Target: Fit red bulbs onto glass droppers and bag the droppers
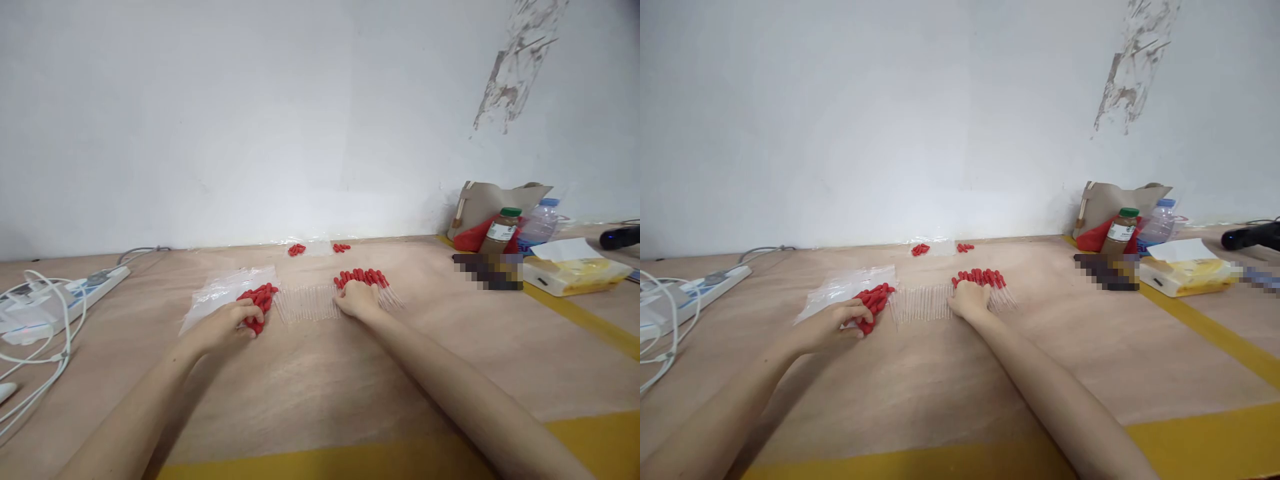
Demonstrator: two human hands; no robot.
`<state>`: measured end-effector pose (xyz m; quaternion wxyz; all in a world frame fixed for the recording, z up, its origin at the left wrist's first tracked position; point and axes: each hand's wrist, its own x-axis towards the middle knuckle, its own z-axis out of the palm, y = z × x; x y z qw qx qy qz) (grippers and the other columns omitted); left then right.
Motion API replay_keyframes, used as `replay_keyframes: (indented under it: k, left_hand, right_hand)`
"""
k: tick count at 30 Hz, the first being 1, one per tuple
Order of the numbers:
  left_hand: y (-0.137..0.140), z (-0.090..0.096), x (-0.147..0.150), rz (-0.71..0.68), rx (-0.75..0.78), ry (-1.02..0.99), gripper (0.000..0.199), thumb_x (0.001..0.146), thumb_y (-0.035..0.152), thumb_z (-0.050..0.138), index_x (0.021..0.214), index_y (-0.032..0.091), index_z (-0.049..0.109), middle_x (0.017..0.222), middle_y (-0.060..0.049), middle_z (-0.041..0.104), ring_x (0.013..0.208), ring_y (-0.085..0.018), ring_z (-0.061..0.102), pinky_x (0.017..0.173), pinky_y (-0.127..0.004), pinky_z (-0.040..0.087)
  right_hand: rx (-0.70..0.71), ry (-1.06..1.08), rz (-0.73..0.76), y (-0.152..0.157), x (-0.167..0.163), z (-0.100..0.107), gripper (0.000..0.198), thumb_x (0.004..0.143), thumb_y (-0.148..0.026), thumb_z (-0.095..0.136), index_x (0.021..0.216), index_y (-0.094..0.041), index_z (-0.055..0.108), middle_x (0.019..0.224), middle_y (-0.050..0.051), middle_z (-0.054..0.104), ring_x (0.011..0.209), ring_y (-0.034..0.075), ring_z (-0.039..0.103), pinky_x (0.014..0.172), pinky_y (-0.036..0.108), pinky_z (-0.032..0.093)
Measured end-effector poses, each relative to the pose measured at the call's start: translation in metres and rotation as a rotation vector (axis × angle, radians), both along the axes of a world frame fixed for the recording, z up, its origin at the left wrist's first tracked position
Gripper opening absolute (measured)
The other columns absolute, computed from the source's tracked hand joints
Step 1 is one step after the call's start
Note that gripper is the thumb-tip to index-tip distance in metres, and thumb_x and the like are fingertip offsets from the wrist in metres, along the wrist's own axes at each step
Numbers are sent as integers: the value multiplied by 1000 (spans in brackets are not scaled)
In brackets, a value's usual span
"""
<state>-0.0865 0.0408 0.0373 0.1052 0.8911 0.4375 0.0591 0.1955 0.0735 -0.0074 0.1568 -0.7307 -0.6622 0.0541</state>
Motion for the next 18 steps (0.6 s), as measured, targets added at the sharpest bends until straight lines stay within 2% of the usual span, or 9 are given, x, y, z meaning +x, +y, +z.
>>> replay_keyframes:
  k: [4, 10, 18]
  left_hand:
    - [1, -7, 1, -1, -22, -8, 22, 72, 14, 44, 86, 21, 60, 86, -2, 52, 71, -16, 50, 61, -23, 37]
    - [5, -12, 2, -57, -49, -43, 17, 72, 14, 46, 77, 19, 61, 84, -2, 53, 74, -16, 51, 64, -23, 37]
    - [1, -5, 1, -7, -150, -142, 7, 73, 21, 51, 77, 18, 56, 72, 0, 55, 66, -14, 49, 59, -22, 36]
  right_hand:
    - [-40, 12, -42, 6, -5, 1, 25, 68, -32, 52, 81, -14, 63, 86, 13, 66, 82, 26, 59, 76, 39, 31]
    - [-60, 36, -35, 11, -10, 0, 23, 69, -33, 52, 79, -16, 64, 82, 12, 66, 81, 26, 60, 77, 39, 31]
    - [1, 88, 26, -8, 4, 8, 27, 78, -32, 41, 65, -18, 61, 73, 9, 65, 77, 23, 59, 71, 33, 33]
